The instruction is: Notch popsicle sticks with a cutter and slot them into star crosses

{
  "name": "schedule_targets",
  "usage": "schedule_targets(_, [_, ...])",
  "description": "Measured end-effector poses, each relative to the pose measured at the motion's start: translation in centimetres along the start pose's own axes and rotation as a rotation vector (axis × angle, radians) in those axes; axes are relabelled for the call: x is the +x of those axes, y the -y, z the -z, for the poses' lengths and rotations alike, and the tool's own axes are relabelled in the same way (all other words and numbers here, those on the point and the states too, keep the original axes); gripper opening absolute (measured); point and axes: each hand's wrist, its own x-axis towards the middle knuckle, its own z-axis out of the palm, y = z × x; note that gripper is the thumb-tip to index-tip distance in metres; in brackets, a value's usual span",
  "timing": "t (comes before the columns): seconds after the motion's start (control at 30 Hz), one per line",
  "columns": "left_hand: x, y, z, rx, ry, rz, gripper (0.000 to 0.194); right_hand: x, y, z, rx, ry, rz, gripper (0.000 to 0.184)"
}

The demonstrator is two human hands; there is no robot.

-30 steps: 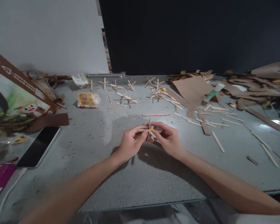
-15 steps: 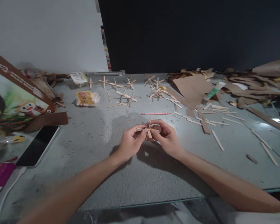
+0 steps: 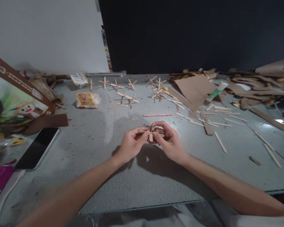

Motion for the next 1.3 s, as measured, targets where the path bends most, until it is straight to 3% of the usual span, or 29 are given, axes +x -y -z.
schedule_targets(0.47, [0.1, -0.6, -0.6, -0.138, 0.041, 0.042, 0.043, -0.1, 0.2, -0.1, 0.020, -0.042, -0.056, 0.028])
schedule_targets(1.3, [0.2, -1.1, -0.2, -0.084, 0.084, 0.048, 0.045, -0.1, 0.7, 0.2, -0.070, -0.028, -0.013, 0.025])
